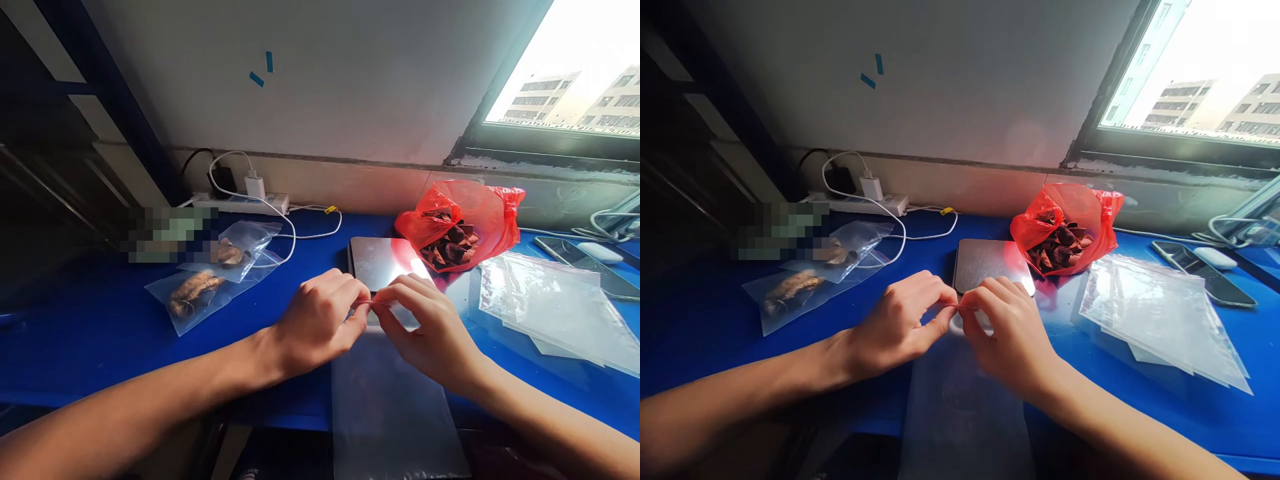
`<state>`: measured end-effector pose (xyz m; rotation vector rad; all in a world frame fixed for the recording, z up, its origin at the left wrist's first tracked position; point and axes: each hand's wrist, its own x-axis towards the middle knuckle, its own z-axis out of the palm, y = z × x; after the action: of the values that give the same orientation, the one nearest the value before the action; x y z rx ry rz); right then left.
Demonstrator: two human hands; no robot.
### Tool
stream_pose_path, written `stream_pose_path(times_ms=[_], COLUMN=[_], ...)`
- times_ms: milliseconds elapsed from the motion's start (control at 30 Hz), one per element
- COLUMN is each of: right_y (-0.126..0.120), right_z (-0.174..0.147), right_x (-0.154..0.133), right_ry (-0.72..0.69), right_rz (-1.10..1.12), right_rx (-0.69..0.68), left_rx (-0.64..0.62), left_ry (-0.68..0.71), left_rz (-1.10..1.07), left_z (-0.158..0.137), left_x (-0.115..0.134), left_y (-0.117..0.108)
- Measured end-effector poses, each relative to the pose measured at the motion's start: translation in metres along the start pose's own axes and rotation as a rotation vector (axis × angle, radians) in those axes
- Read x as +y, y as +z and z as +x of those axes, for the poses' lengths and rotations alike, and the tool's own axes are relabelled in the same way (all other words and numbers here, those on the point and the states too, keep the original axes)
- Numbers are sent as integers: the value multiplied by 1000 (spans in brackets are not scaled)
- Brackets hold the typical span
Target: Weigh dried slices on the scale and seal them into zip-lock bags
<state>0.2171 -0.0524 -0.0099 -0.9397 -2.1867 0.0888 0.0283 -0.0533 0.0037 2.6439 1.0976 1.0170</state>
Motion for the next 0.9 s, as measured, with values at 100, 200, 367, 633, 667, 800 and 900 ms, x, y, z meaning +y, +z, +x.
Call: stream_pose_path(times_ms=[100,200,367,633,667,800,900], right_y=[-1,-1,-1,-12,-13,-15,-11], right_z=[0,-1,0,4,4,5,6], right_x=[0,-3,-4,0,1,4,5], right_ry=[14,13,20,45,45,35,30], right_rz=[-38,-78,-105,7,10,4,12], right_rx=[10,33,36,25,26,42,38], left_rx=[12,30,-40,-47,-54,-45,-56], left_ry=[17,63,119,0,-10,-16,-33], left_rz=[12,73,199,60,56,61,77], left_z=[-2,-3,-3,0,0,1,2], left_x=[0,1,2,-2,-2,-4,-6], left_y=[0,0,-4,-14,-15,-16,-16])
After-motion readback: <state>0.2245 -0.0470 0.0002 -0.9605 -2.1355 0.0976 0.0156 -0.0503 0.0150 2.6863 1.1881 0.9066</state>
